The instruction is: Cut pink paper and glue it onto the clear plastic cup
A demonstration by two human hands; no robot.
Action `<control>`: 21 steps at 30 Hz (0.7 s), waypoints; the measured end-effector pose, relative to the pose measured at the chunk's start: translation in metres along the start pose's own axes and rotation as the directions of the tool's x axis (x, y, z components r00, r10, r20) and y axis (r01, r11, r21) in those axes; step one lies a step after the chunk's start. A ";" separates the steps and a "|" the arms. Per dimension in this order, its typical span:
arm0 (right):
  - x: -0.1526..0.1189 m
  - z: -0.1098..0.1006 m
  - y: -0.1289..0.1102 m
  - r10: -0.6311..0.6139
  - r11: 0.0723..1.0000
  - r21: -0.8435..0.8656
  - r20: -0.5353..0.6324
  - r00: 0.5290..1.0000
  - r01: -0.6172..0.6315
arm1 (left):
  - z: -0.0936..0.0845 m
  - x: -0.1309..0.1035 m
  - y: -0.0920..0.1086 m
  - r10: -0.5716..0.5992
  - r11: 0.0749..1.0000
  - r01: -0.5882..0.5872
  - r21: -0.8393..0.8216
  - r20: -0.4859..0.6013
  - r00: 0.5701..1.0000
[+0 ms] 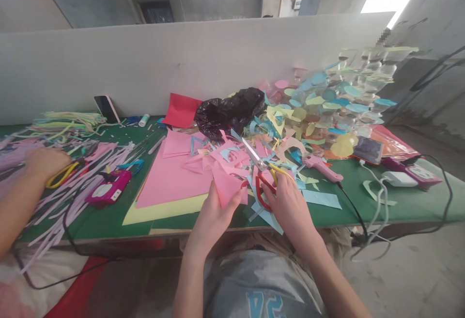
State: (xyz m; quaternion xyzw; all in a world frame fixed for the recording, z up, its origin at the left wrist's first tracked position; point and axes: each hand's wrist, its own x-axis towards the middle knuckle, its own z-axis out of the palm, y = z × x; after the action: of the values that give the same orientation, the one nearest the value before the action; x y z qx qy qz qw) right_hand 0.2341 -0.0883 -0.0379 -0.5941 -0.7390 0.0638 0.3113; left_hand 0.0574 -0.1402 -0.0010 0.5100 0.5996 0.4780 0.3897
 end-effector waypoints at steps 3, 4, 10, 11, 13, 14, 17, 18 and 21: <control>0.002 0.000 0.001 0.017 1.000 -0.012 -0.001 1.000 -0.017 | 0.002 -0.001 -0.002 0.019 0.996 -0.023 0.088 0.052 0.998; 0.003 -0.001 0.001 0.012 1.000 0.000 -0.008 1.000 -0.012 | 0.003 0.000 -0.003 0.024 0.994 -0.030 0.105 0.056 0.998; 0.007 -0.022 -0.011 -0.034 0.898 0.439 0.110 0.993 -0.018 | 0.010 -0.001 -0.003 0.010 0.990 -0.022 0.142 0.083 0.996; 0.006 -0.025 -0.014 -0.042 0.848 0.527 0.180 0.983 -0.060 | 0.010 -0.001 -0.001 0.004 0.989 -0.019 0.144 0.102 0.995; 0.005 -0.030 -0.018 -0.092 0.766 0.631 0.295 0.951 -0.122 | 0.011 -0.003 0.003 0.001 0.990 -0.024 0.141 0.160 0.987; 0.005 -0.031 -0.020 -0.114 0.740 0.658 0.330 0.937 -0.142 | 0.011 -0.004 0.005 0.003 0.990 -0.030 0.135 0.195 0.981; 0.004 -0.031 -0.020 -0.159 0.683 0.705 0.402 0.902 -0.194 | 0.011 -0.006 0.009 0.008 0.994 -0.036 0.101 0.267 0.964; 0.005 -0.030 -0.019 -0.167 0.668 0.716 0.409 0.897 -0.202 | 0.011 -0.006 0.009 0.010 0.996 -0.035 0.087 0.273 0.962; 0.007 -0.029 -0.016 -0.175 0.647 0.739 0.384 0.907 -0.188 | 0.011 -0.004 0.006 0.026 0.997 -0.041 0.065 0.221 0.975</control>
State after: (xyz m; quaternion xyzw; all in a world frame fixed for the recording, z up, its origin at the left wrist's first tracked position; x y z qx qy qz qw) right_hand 0.2357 -0.0949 -0.0047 -0.3817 -0.6894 0.4964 0.3643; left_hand 0.0703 -0.1415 0.0022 0.5828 0.5603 0.4043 0.4277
